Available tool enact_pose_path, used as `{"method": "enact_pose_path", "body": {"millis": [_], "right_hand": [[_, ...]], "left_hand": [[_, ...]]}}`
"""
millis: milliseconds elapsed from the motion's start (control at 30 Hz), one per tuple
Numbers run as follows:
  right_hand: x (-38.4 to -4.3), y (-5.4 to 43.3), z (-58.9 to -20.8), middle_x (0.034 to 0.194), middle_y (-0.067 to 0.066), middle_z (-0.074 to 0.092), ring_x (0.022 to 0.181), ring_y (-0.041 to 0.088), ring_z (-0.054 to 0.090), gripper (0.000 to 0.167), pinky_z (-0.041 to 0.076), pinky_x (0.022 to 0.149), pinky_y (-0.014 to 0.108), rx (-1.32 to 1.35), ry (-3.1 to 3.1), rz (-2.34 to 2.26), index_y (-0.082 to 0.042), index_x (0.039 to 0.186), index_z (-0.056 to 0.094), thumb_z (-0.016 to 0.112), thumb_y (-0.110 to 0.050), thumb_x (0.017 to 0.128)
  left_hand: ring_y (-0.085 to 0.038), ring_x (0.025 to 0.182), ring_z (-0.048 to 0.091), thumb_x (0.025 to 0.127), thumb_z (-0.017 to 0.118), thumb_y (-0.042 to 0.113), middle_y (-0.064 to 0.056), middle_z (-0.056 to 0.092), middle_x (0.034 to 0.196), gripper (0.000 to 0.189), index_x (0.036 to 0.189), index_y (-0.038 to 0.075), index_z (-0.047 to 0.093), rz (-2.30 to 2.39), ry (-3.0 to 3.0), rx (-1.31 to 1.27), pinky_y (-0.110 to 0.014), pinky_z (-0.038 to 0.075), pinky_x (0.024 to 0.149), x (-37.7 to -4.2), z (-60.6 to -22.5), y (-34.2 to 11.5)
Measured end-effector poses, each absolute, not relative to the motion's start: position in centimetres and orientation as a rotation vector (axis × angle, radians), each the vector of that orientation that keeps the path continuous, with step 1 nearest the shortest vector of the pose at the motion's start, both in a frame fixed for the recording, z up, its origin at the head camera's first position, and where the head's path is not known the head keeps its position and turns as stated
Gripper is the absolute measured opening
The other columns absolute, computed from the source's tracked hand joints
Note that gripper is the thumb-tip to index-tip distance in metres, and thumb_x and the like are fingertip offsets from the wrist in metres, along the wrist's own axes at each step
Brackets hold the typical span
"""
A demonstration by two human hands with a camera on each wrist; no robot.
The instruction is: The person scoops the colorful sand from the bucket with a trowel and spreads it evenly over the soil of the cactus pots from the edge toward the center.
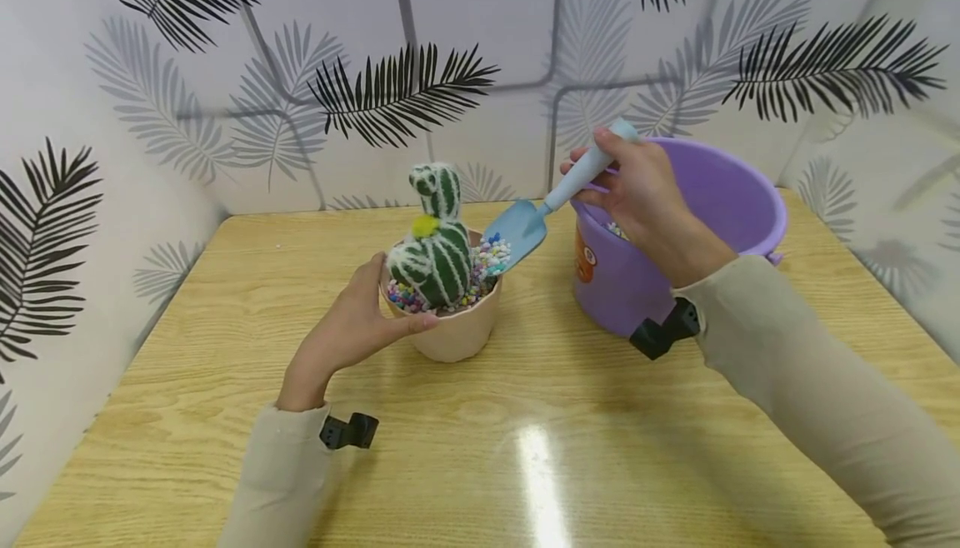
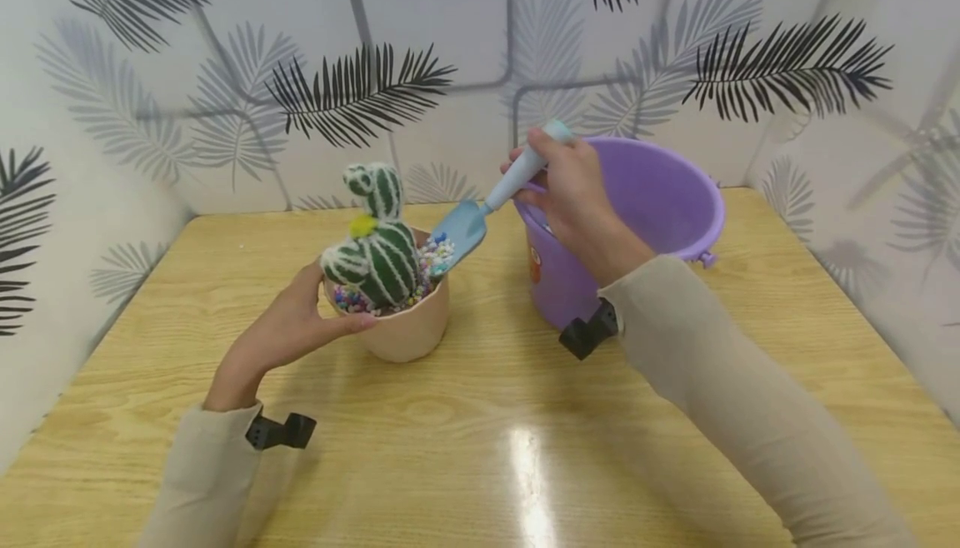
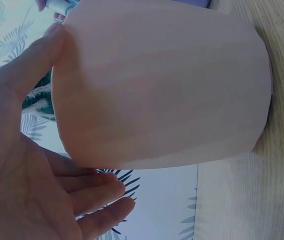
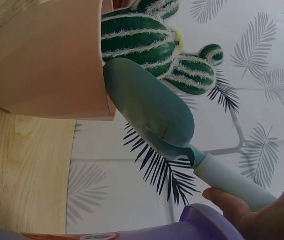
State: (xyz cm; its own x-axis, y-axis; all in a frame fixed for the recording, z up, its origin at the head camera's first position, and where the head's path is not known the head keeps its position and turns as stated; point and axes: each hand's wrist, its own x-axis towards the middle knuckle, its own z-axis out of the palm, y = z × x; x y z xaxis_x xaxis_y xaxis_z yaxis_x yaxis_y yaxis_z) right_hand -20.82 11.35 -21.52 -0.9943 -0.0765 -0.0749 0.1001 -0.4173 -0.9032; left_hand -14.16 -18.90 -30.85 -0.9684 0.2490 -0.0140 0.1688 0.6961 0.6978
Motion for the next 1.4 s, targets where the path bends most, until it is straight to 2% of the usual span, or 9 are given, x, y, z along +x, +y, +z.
{"method": "enact_pose_path", "body": {"millis": [100,433,633,800,1133,1400], "right_hand": [[-20.8,11.3,-21.4,0.085,0.006,0.062,0.088,0.019,0.066,0.018,0.057,0.073,0.031,0.035,1.671,-2.541,-0.006,0.107,0.048,0.051,-0.021,0.098],[-20.8,11.3,-21.1,0.086,0.003,0.064,0.086,0.017,0.067,0.024,0.057,0.071,0.03,-0.005,1.775,-2.518,-0.006,0.106,0.051,0.061,-0.023,0.093],[-20.9,11.0,-21.1,0.089,0.004,0.063,0.085,0.017,0.067,0.024,0.057,0.072,0.03,-0.051,1.818,-2.505,-0.005,0.107,0.051,0.062,-0.021,0.092],[-21.1,10.6,-21.2,0.087,0.004,0.065,0.08,0.016,0.068,0.026,0.058,0.067,0.031,-0.12,1.869,-2.518,-0.006,0.105,0.051,0.066,-0.02,0.089],[-20.6,9.4,-21.2,0.084,0.003,0.068,0.076,0.018,0.07,0.022,0.059,0.062,0.036,-0.285,1.965,-2.51,-0.003,0.097,0.048,0.066,-0.01,0.088],[-20.5,8.9,-21.8,0.088,0.002,0.067,0.077,0.017,0.07,0.02,0.059,0.064,0.034,-0.243,2.023,-2.468,-0.005,0.095,0.046,0.065,-0.009,0.09]], "left_hand": [[-0.041,0.141,0.023,0.081,0.073,0.044,-0.025,0.02,0.153,0.107,0.152,0.0,0.007,1.131,2.802,0.351,-0.058,0.028,0.11,-14.2,-30.7,-18.9],[-0.04,0.14,0.026,0.081,0.074,0.042,-0.024,0.026,0.15,0.103,0.151,0.0,0.011,1.154,2.801,0.368,-0.057,0.029,0.11,-14.3,-30.9,-19.0],[-0.039,0.141,0.025,0.081,0.074,0.042,-0.024,0.024,0.151,0.105,0.152,0.001,0.009,1.168,2.788,0.379,-0.057,0.029,0.11,-14.4,-31.1,-19.0],[-0.038,0.141,0.024,0.081,0.074,0.042,-0.023,0.023,0.152,0.104,0.152,0.003,0.009,1.192,2.778,0.409,-0.057,0.028,0.11,-14.4,-31.3,-18.8],[-0.039,0.142,0.023,0.081,0.073,0.045,-0.024,0.02,0.154,0.108,0.152,0.001,0.006,1.151,2.804,0.374,-0.057,0.028,0.111,-14.4,-31.4,-18.8],[-0.039,0.141,0.026,0.081,0.074,0.044,-0.022,0.024,0.153,0.107,0.153,0.002,0.007,1.161,2.822,0.388,-0.057,0.029,0.11,-14.4,-31.5,-19.0]]}}
